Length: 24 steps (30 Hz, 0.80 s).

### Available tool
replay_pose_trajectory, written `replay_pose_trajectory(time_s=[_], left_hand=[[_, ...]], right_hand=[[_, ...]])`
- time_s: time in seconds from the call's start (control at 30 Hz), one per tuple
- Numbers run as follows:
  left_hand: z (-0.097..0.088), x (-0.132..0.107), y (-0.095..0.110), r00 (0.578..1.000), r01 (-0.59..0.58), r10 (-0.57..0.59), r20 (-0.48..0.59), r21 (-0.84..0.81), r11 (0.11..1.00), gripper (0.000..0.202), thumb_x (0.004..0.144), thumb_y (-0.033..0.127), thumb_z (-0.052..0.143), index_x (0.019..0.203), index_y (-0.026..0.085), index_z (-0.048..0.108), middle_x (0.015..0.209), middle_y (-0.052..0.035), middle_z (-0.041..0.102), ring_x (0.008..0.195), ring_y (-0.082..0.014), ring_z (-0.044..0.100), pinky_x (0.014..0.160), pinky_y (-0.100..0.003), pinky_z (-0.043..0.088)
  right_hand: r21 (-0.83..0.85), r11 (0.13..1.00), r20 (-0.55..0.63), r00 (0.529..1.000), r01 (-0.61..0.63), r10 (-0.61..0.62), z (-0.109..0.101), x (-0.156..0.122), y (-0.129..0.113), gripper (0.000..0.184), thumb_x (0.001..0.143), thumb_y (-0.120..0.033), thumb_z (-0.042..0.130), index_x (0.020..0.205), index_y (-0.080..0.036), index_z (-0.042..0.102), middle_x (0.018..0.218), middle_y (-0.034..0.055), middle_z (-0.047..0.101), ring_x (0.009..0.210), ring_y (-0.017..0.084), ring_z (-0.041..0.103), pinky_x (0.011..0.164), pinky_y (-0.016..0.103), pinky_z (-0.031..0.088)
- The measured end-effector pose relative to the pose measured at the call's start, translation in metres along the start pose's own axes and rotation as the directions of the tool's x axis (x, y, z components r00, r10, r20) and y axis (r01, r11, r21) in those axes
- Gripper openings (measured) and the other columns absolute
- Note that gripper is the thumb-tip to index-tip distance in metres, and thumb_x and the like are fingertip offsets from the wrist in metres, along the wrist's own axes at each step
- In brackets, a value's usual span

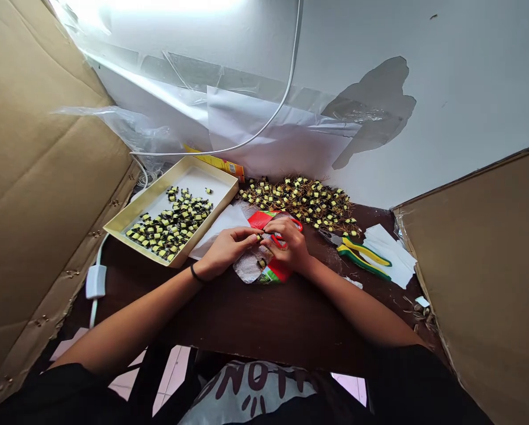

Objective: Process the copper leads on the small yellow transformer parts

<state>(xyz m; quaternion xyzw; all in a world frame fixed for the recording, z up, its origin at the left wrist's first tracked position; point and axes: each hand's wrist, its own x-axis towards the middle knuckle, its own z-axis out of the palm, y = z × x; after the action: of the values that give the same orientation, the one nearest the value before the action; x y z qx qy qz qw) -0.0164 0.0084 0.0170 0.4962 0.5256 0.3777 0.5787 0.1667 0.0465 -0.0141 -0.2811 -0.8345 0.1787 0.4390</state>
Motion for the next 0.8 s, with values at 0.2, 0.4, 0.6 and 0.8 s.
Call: replay_pose_trajectory(time_s=[0.2,0.4,0.6,0.8], left_hand=[[-0.0006,0.0033,-0.0073,1.000,0.005,-0.004,0.022,-0.065,0.998,0.054,0.068,0.055,0.073,0.102,0.013,0.074,0.103,-0.0126,0.073,0.085,-0.0211,0.064,0.076,-0.030,0.049],[-0.0007,0.0044,-0.0079,1.000,0.007,-0.006,0.026,-0.069,0.998,0.051,0.067,0.053,0.075,0.100,0.013,0.074,0.099,-0.0116,0.073,0.082,-0.0203,0.064,0.075,-0.030,0.049],[-0.0009,0.0038,-0.0080,1.000,-0.008,0.009,0.009,-0.039,0.999,0.051,0.069,0.052,0.074,0.101,0.012,0.074,0.099,-0.0118,0.073,0.080,-0.0192,0.063,0.071,-0.028,0.048],[0.0014,0.0018,-0.0055,1.000,-0.027,0.027,0.010,-0.034,0.999,0.047,0.070,0.050,0.074,0.099,0.012,0.073,0.099,-0.0104,0.073,0.082,-0.0192,0.064,0.074,-0.028,0.049]], right_hand=[[0.027,0.991,0.004,0.992,-0.128,0.128,-0.0020,0.0014,-0.0019,0.011,0.086,-0.029,0.060,0.096,-0.024,0.058,0.089,0.0040,0.065,0.086,0.020,0.062,0.080,0.037,0.053],[0.065,0.990,-0.005,0.992,-0.125,0.125,-0.0013,0.0009,-0.0034,0.010,0.086,-0.027,0.061,0.095,-0.023,0.058,0.086,0.0034,0.064,0.082,0.018,0.061,0.076,0.034,0.053],[0.007,0.997,0.029,0.997,-0.077,0.077,-0.0046,0.0036,-0.0065,0.011,0.087,-0.029,0.056,0.095,-0.023,0.060,0.091,0.0049,0.067,0.089,0.021,0.060,0.083,0.038,0.050],[-0.031,0.999,-0.017,0.999,-0.045,0.044,-0.0010,0.0006,-0.0031,0.009,0.087,-0.030,0.060,0.090,-0.022,0.063,0.087,0.0045,0.068,0.087,0.021,0.060,0.081,0.038,0.049]])
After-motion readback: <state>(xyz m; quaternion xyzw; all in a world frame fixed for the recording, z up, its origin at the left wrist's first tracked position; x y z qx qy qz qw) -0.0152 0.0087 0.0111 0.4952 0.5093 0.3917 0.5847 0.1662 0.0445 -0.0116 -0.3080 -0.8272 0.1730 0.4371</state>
